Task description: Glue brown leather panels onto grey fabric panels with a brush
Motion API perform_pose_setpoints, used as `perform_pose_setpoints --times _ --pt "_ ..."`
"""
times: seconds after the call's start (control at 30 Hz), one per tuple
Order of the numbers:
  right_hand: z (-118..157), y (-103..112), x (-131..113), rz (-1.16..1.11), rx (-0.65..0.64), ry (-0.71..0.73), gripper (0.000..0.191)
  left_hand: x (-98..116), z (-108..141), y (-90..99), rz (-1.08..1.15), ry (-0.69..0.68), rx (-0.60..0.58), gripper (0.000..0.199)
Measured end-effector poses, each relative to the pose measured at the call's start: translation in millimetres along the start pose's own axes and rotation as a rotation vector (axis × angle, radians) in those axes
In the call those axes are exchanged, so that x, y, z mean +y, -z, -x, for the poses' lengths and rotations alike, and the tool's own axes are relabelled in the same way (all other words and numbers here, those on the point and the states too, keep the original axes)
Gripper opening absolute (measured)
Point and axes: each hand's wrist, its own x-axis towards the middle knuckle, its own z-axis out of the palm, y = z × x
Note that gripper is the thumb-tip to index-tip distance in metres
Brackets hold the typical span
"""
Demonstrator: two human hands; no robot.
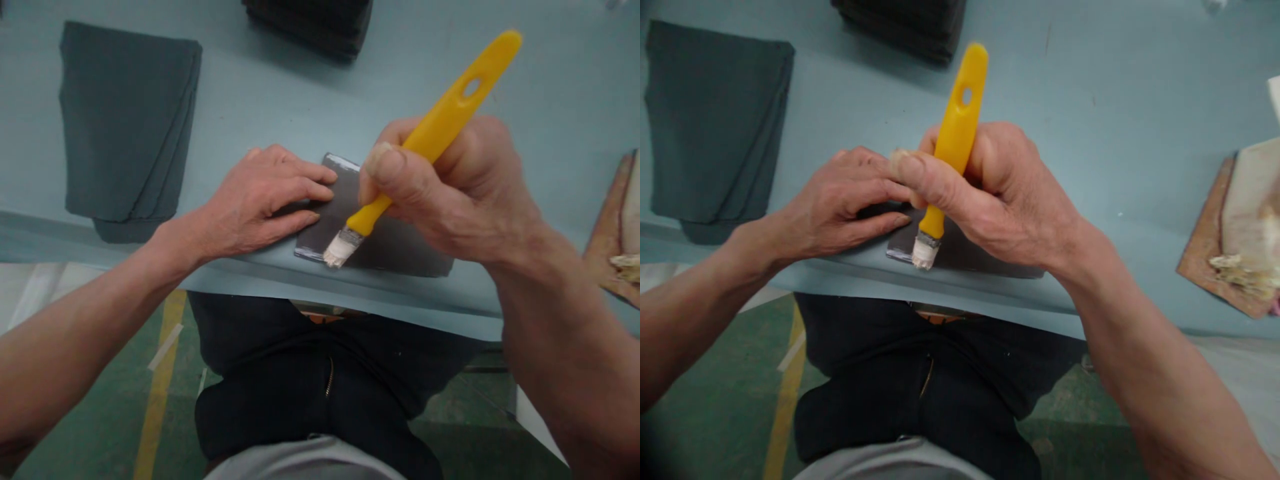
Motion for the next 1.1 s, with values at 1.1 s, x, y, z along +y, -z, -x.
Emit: perform_pose_setpoints --times 1.1 --pt "57 52 21 0.124 -0.049 -0.079 0.038 -6 3 1.0 -0.067 -0.028 0.068 0.031"
